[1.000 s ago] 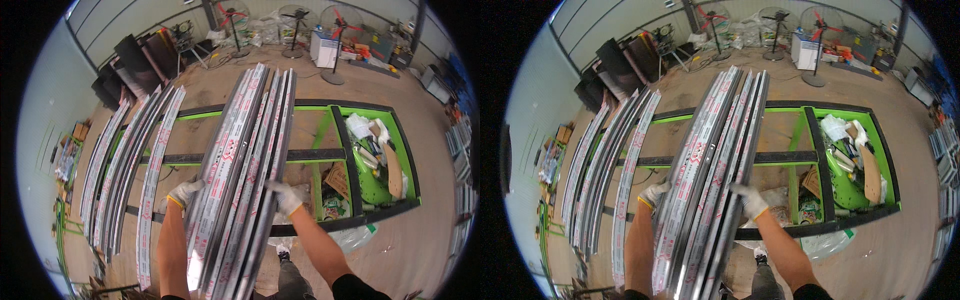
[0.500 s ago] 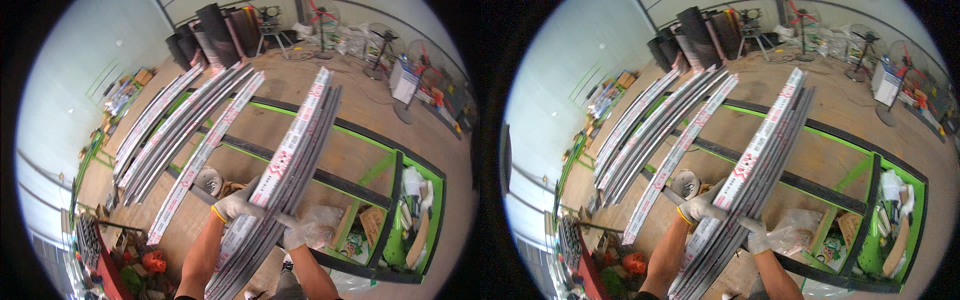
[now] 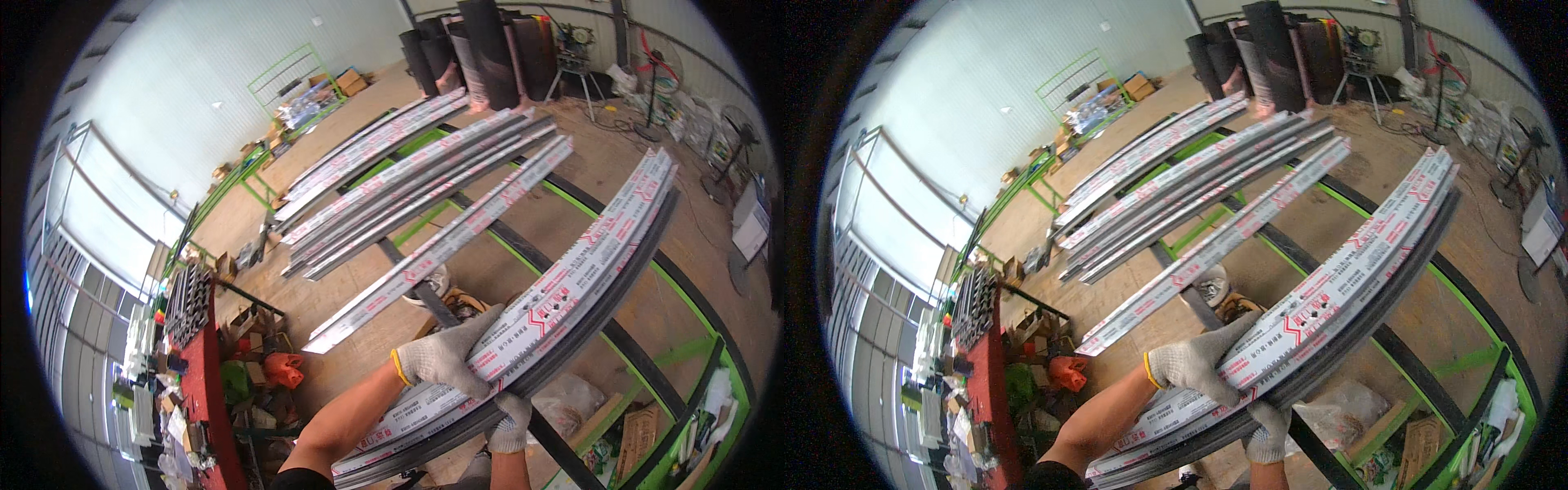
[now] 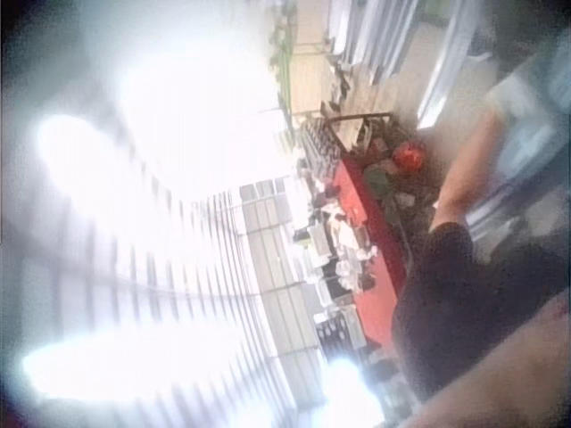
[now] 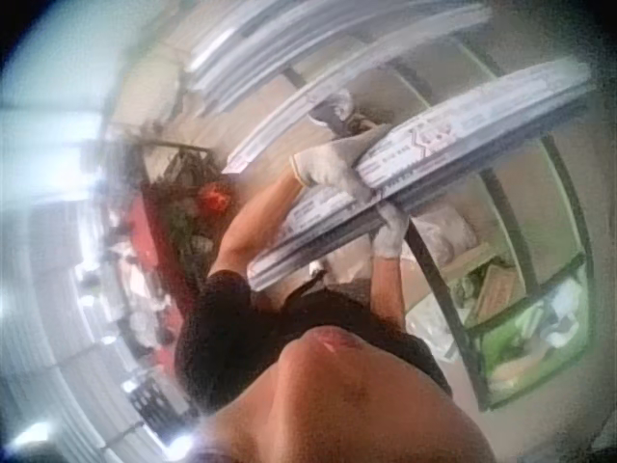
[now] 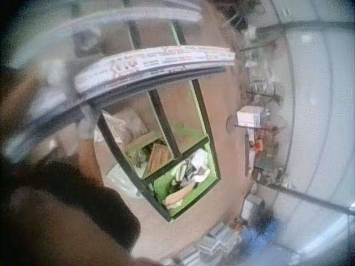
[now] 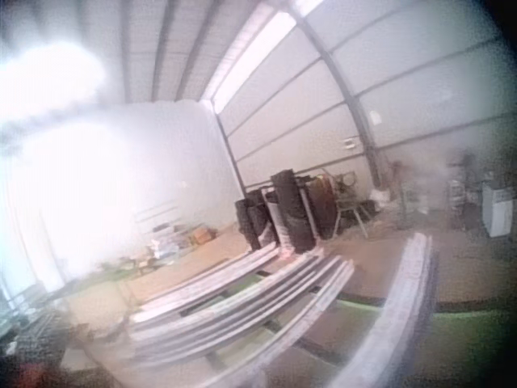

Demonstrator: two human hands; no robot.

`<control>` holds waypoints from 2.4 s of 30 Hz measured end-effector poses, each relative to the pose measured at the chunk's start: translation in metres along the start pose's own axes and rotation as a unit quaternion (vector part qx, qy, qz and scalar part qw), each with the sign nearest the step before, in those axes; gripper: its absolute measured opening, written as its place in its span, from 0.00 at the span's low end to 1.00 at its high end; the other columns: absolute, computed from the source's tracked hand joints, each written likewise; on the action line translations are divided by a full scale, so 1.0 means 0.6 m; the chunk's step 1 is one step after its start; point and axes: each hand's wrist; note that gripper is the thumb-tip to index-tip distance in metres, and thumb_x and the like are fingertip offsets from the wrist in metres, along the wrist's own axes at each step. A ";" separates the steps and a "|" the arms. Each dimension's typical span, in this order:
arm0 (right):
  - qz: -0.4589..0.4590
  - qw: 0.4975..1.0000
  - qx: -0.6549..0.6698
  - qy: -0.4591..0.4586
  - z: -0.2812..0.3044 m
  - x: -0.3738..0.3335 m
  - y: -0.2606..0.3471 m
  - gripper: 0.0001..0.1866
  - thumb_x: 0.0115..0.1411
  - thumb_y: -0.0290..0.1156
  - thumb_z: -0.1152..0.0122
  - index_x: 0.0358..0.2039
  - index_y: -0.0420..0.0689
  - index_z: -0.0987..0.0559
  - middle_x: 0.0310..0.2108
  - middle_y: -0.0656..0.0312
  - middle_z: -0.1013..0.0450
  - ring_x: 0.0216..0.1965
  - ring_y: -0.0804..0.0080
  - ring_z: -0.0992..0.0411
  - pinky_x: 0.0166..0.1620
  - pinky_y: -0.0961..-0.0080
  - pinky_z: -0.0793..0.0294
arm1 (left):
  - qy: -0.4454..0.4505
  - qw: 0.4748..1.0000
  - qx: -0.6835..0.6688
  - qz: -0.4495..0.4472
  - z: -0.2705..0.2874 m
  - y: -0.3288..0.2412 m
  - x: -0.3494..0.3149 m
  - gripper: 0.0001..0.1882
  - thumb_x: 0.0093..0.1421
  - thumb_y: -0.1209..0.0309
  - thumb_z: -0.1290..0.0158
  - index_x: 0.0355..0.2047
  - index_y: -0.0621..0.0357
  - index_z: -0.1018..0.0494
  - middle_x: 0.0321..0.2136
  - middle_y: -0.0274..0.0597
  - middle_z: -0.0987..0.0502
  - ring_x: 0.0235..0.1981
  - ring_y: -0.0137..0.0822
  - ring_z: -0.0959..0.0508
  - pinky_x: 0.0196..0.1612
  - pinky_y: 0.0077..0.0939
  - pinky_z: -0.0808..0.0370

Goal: The person picks up long metal profiles from a red workbench and stacks them on a green metal rack. They repeatedly lift, carry, and place the profiles in neat rows, occasionally adjusting alignment. The person wears gloves and handles the profiles by hand without using tools.

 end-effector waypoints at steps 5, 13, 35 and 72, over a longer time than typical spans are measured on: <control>0.002 0.997 -0.072 0.026 -0.077 -0.064 -0.052 0.37 0.51 0.20 0.24 0.64 0.39 0.23 0.58 0.55 0.22 0.55 0.59 0.21 0.60 0.58 0.18 | -0.063 0.997 0.043 -0.009 0.047 -0.062 -0.144 0.80 0.38 0.59 0.23 0.83 0.70 0.61 0.76 0.66 0.38 0.78 0.50 0.39 0.80 0.34 0.46; 0.036 0.982 -0.162 0.095 -0.243 -0.263 -0.278 0.40 0.52 0.27 0.24 0.67 0.37 0.25 0.59 0.54 0.23 0.56 0.60 0.22 0.62 0.61 0.20 | -0.101 0.990 0.006 -0.101 0.152 -0.066 -0.539 0.73 0.38 0.61 0.24 0.80 0.74 0.53 0.70 0.64 0.32 0.73 0.49 0.33 0.76 0.35 0.38; -0.012 0.969 -0.190 0.156 -0.623 -0.815 -1.031 0.19 0.68 0.32 0.40 0.55 0.34 0.22 0.47 0.55 0.21 0.47 0.64 0.20 0.53 0.66 0.18 | -0.158 0.974 -0.103 -0.126 0.403 0.145 -1.525 0.69 0.42 0.59 0.24 0.80 0.69 0.51 0.64 0.58 0.25 0.65 0.43 0.25 0.70 0.35 0.29; -0.417 0.833 -0.276 0.238 -1.355 0.501 -2.067 0.20 0.65 0.27 0.45 0.55 0.31 0.23 0.48 0.48 0.22 0.51 0.53 0.19 0.60 0.57 0.16 | -0.502 0.855 -0.092 0.093 1.862 0.907 -1.391 0.68 0.46 0.49 0.24 0.79 0.70 0.47 0.70 0.63 0.29 0.70 0.48 0.28 0.74 0.36 0.33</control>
Point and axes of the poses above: each hand's wrist, its own x-axis towards the middle knuckle, its own z-axis out of the back of the hand, y = z × x
